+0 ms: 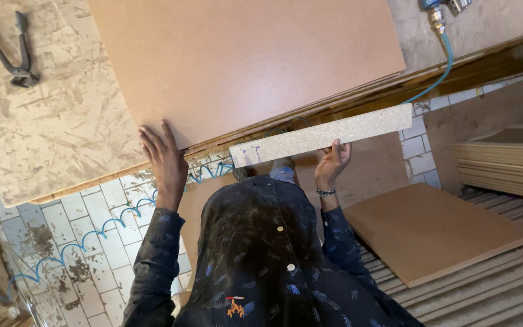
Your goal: The person repeatedly places thin wooden strips along the edge of a large board and uses a pneumatic nail gun to fasten them. The person handles multiple boards and strips, aligning and nailing them in a repetitive sequence.
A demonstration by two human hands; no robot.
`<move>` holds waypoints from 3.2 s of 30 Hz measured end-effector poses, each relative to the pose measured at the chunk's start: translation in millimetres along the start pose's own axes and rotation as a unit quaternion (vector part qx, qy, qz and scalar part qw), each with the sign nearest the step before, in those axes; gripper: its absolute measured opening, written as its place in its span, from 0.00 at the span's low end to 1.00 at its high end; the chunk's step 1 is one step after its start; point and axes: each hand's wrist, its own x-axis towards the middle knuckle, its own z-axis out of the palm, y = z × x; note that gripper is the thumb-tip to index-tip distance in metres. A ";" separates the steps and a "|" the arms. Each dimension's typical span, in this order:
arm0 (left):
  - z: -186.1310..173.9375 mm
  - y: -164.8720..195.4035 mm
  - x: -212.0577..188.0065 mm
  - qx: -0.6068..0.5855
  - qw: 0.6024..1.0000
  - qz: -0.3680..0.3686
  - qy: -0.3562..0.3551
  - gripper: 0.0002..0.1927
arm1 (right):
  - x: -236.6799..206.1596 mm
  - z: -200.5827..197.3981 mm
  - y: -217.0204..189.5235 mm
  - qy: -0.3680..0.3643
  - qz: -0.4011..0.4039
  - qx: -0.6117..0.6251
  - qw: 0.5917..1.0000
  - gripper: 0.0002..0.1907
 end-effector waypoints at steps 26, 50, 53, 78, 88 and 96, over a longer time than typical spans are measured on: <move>-55.4 8.3 20.4 0.051 0.985 0.156 -0.053 0.35 | 42.5 71.7 13.7 -0.143 0.163 -0.211 0.953 0.14; -11.4 21.5 -10.8 -0.140 0.975 0.132 0.108 0.18 | 158.9 19.4 -41.5 0.033 -0.004 -0.138 0.990 0.11; 17.8 50.8 -42.3 -0.383 0.892 -0.113 0.209 0.08 | 172.2 10.5 -39.3 0.062 -0.028 -0.153 0.986 0.06; 4.4 35.2 -32.8 -0.428 0.881 -0.196 0.048 0.14 | 186.7 20.6 -37.9 0.114 -0.098 -0.194 0.969 0.02; -7.1 29.7 -23.5 -0.079 0.985 0.083 0.131 0.12 | 170.7 26.9 -22.7 0.084 -0.160 -0.168 0.969 0.05; -8.8 27.3 7.7 -0.052 0.976 0.194 0.089 0.22 | 170.7 31.6 -45.6 0.075 -0.132 -0.257 0.955 0.04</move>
